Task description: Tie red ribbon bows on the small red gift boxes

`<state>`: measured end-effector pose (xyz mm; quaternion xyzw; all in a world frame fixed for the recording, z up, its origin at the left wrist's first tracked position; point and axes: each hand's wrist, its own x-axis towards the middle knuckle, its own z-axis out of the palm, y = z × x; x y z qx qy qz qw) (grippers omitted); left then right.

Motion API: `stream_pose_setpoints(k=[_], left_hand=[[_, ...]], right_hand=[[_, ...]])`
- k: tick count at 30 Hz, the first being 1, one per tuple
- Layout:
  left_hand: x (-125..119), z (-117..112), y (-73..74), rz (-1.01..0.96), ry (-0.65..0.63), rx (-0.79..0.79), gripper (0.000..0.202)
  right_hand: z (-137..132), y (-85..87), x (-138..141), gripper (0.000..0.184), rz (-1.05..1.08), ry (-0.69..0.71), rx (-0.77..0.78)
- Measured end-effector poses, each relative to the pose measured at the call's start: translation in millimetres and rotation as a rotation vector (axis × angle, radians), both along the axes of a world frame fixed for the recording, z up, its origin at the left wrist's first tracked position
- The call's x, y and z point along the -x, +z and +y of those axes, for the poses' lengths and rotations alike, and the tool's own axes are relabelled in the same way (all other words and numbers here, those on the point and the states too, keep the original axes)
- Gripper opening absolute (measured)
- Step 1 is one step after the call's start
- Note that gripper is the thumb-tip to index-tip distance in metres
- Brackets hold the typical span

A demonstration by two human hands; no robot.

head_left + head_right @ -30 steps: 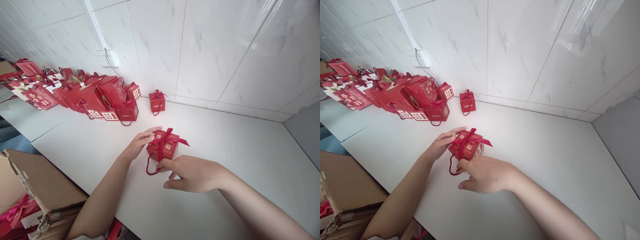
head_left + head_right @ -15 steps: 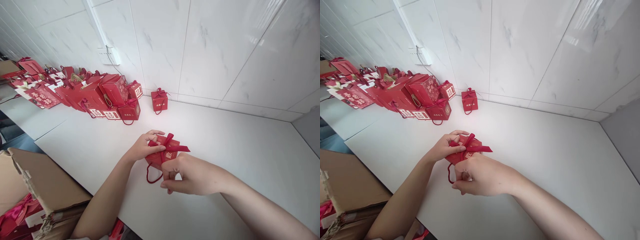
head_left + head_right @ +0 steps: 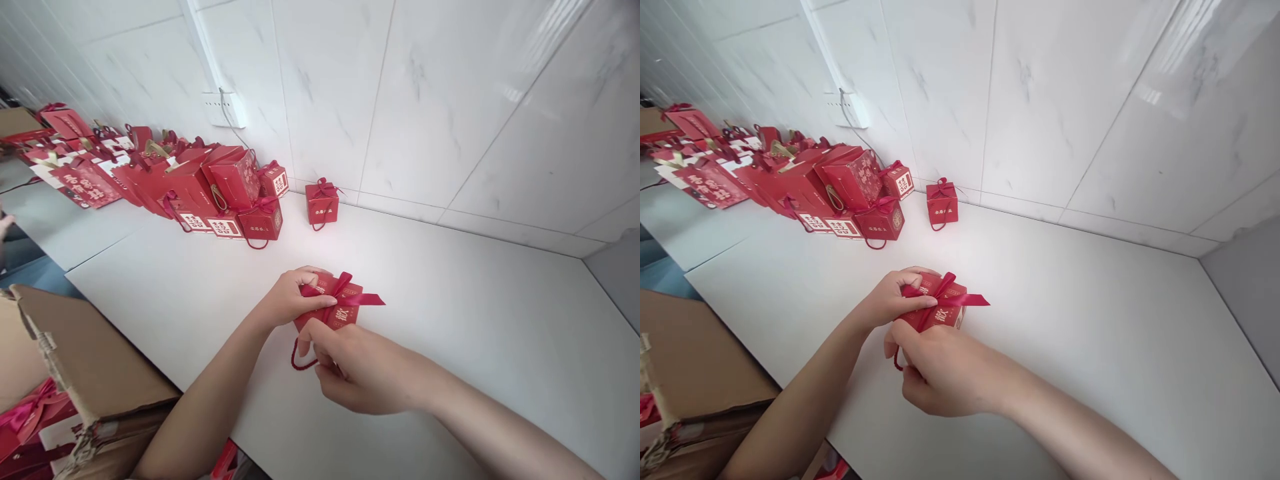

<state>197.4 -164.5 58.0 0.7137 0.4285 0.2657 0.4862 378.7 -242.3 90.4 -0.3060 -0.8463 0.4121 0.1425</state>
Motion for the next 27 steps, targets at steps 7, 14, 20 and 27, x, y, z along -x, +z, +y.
stream_pose_setpoints(k=[7, 14, 20, 27], left_hand=[[-8, -7, 0.2, 0.039, 0.064, -0.015, 0.051], [-14, -8, -2.6, 0.107, 0.082, -0.02, 0.05], [-14, -6, 0.0, 0.104, 0.068, -0.018, 0.047], [-14, -7, 0.5, 0.09, 0.053, 0.006, 0.035]], right_hand=[[-9, -7.0, 8, 0.044, -0.01, -0.101, 0.09], [-4, -12.1, 11, 0.05, -0.012, -0.03, 0.101], [7, -9.3, 1, 0.057, -0.013, 0.101, 0.136], [5, -17.9, 9, 0.058, -0.074, 0.214, 0.114]])
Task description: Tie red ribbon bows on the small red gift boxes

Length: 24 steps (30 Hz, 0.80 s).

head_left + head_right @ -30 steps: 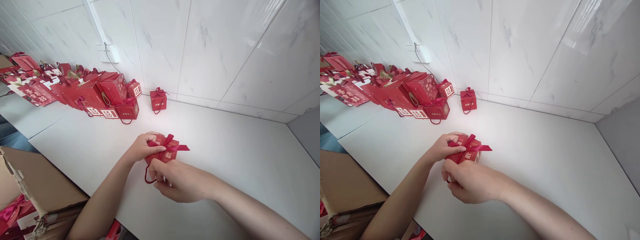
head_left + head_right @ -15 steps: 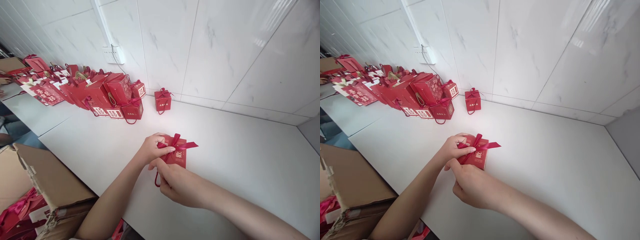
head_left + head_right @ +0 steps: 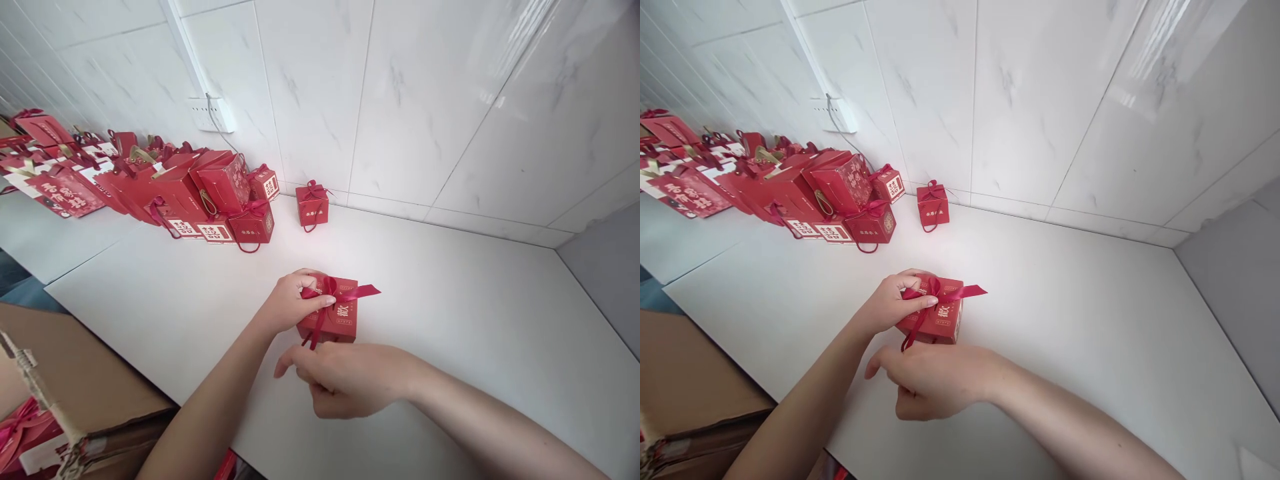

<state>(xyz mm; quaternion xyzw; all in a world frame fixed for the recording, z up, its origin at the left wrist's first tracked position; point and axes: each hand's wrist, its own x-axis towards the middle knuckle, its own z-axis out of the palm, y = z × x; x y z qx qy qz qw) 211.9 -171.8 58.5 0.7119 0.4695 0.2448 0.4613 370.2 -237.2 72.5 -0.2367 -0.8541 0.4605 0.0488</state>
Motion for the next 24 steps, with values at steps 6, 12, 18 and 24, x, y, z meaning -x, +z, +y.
stream_pose_setpoints(k=[6, 12, 18, 24], left_hand=[[8, 6, 1.6, -0.091, -0.112, 0.017, 0.042], [27, 11, 13.9, -0.033, -0.343, 0.028, 0.035], [37, 9, 26.3, 0.046, -0.493, -0.018, 0.035], [29, 1, 28.5, 0.129, -0.334, -0.037, 0.029]], right_hand=[[-5, 36.8, -24, 0.036, 0.003, -0.053, 0.071], [24, 49.8, -64, 0.025, 0.253, -0.432, 0.059], [44, 23.8, -64, 0.033, 0.1, -0.55, 0.091], [31, 35.9, -76, 0.035, -0.292, -0.537, 0.063]])
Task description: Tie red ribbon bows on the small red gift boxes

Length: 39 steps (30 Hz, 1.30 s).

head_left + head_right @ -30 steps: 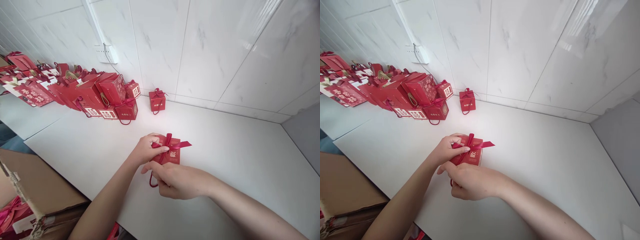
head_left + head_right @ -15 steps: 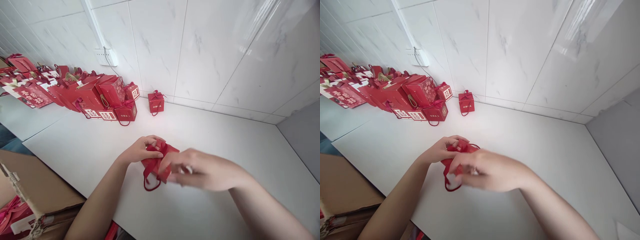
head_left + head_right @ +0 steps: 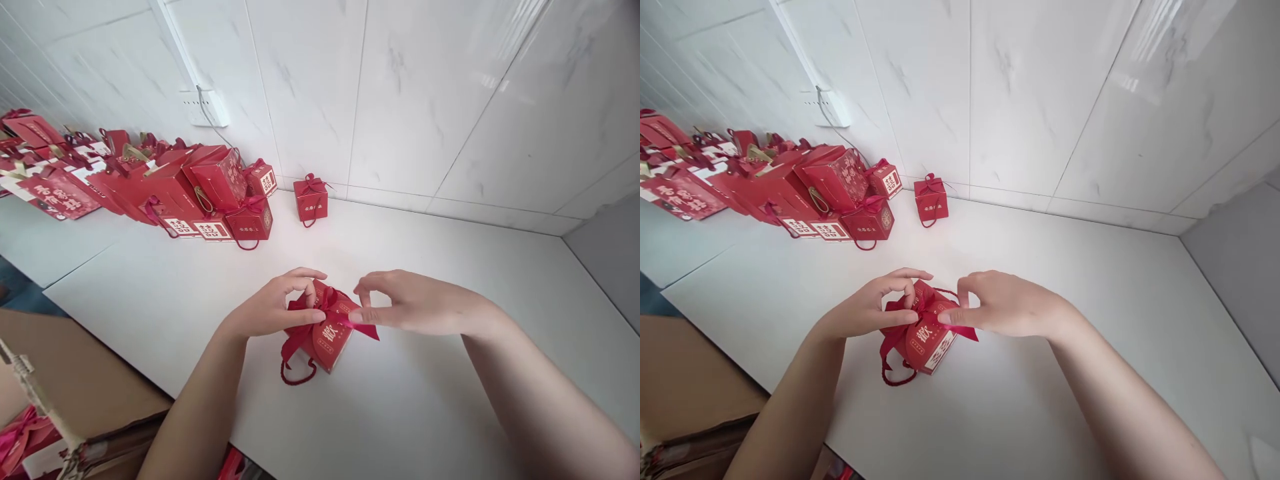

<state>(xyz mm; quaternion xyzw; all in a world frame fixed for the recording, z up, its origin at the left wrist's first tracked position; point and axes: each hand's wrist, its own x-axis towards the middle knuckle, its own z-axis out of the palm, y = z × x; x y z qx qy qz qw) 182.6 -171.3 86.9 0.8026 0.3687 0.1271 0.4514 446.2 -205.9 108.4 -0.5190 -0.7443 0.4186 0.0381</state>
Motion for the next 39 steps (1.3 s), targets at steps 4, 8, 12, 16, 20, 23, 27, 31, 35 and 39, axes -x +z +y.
stream_pose_setpoints(k=[4, 8, 12, 16, 20, 23, 27, 31, 35, 39], left_hand=[[-9, -5, -4.6, -0.001, 0.104, -0.011, 0.038], [-11, -5, -6.2, 0.002, 0.104, 0.01, 0.041], [-9, -2, -6.4, -0.006, 0.076, 0.02, 0.043], [-9, -1, -6.0, 0.014, 0.063, 0.032, 0.044], [-10, -3, -4.9, 0.038, 0.076, 0.033, 0.044], [-6, -1, -4.3, 0.026, 0.058, 0.038, 0.043], [10, 8, -1.6, -0.045, -0.017, 0.038, 0.029], [26, 15, 0.9, -0.062, -0.141, 0.061, 0.018], [32, 19, 0.8, -0.049, -0.168, 0.076, 0.014], [29, 19, 2.3, -0.06, -0.144, 0.081, 0.023]], right_hand=[[6, -3.9, -3, 0.035, -0.016, 0.083, 0.104], [12, -10.8, -2, 0.027, 0.146, 0.134, 0.133], [13, -10.3, -5, 0.02, 0.151, 0.183, 0.154], [15, -11.2, -7, 0.016, 0.074, 0.191, 0.192], [16, -13.2, -10, 0.019, 0.018, 0.215, 0.225], [16, -10.1, -17, 0.019, -0.017, 0.22, 0.203], [20, -6.5, -23, 0.031, 0.148, 0.101, 0.05], [30, -21.7, -6, 0.036, 0.531, -0.014, -0.007], [32, -45.8, 21, 0.036, 0.693, 0.002, 0.161], [31, -53.8, 30, 0.027, 0.892, 0.148, 0.289]])
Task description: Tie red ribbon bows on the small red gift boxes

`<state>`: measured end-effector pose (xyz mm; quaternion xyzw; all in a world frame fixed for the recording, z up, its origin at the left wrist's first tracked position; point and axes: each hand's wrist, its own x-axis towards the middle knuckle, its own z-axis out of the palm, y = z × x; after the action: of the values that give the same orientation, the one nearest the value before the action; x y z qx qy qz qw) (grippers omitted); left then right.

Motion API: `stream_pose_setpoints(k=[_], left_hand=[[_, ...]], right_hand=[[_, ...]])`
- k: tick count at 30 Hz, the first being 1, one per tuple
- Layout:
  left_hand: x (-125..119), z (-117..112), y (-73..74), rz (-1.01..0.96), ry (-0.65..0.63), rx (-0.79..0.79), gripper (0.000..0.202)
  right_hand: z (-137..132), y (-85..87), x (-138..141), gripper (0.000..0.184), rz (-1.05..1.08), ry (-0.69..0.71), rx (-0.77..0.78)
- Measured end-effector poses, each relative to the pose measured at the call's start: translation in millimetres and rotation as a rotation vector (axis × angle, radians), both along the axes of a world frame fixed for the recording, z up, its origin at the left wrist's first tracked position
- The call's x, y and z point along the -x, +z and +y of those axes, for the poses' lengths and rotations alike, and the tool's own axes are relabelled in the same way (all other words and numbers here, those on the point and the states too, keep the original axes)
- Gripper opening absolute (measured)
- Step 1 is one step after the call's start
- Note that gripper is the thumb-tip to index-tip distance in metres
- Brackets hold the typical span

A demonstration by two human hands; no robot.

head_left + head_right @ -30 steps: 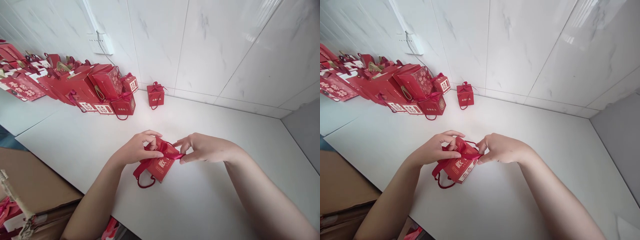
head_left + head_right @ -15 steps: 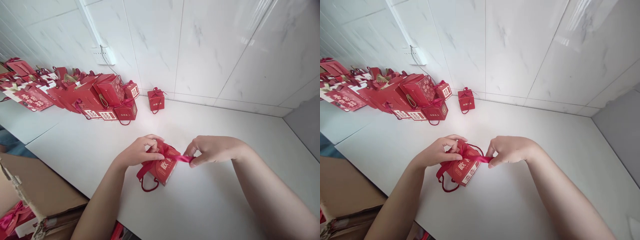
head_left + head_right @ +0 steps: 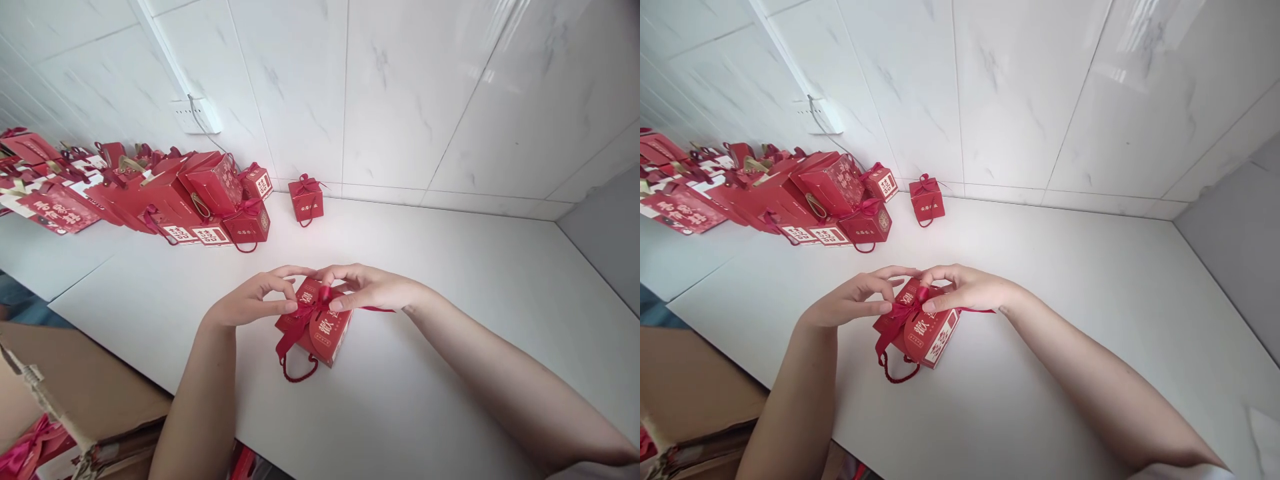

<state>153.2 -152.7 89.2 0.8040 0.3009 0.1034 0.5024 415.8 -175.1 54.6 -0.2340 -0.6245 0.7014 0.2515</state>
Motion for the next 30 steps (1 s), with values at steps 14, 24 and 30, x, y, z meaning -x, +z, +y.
stream_pose_setpoints(k=[14, 24, 30], left_hand=[[-25, -14, -1.3, 0.109, 0.098, 0.025, 0.022], [-18, -14, 1.4, 0.073, 0.145, -0.063, 0.027], [1, -50, 14.3, 0.286, 0.615, -0.33, 0.03]], right_hand=[[-5, 16.1, -4, 0.024, -0.219, 0.02, -0.141], [-3, 11.2, -3, 0.029, -0.195, -0.012, -0.053], [-8, 21.8, -5, 0.032, -0.208, 0.019, -0.046]])
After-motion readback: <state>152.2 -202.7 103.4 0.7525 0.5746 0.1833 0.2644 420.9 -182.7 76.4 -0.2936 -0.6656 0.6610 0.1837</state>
